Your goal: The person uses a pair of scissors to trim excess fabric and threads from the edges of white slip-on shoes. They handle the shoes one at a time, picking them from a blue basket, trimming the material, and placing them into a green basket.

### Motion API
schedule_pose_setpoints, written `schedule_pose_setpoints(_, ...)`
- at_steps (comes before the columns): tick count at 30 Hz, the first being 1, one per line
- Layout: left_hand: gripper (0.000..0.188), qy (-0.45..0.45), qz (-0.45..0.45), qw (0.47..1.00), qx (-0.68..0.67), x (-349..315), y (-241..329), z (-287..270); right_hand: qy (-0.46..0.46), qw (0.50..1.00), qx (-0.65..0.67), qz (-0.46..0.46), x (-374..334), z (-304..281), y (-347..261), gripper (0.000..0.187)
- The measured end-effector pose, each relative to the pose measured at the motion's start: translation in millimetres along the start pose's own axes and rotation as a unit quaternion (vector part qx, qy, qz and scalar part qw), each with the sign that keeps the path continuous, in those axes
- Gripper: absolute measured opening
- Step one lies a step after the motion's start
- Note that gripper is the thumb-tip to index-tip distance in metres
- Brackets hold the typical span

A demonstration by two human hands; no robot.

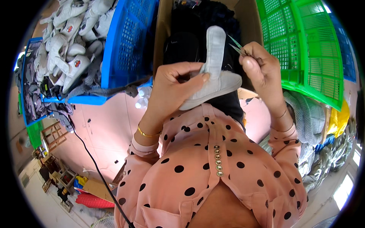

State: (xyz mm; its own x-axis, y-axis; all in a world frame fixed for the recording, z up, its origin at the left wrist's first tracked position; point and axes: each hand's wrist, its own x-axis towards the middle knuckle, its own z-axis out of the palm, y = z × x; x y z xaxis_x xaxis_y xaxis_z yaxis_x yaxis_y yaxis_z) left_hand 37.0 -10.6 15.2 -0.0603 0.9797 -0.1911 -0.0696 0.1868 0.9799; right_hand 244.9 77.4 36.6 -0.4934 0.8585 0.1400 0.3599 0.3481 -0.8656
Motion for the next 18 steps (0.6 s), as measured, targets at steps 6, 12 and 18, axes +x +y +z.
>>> schedule_pose_setpoints(6, 0.021, -0.030, 0.035, 0.999, 0.019, 8.2, 11.1, 4.0, 0.162, 0.963, -0.211, -0.045, 23.2, 19.3, 17.7, 0.037)
schedule_pose_setpoints(12, 0.027, -0.055, 0.048, 0.997, -0.036, 25.7, 2.0, -10.8, 0.075, 0.965, 0.227, 0.112, 36.6, -20.8, -5.1, 0.028)
schedule_pose_setpoints(18, 0.029, -0.117, 0.044, 0.991, -0.038, 36.1, 12.4, -16.6, 0.017, 0.993, 0.114, 0.010, 48.1, 2.5, -12.8, 0.016)
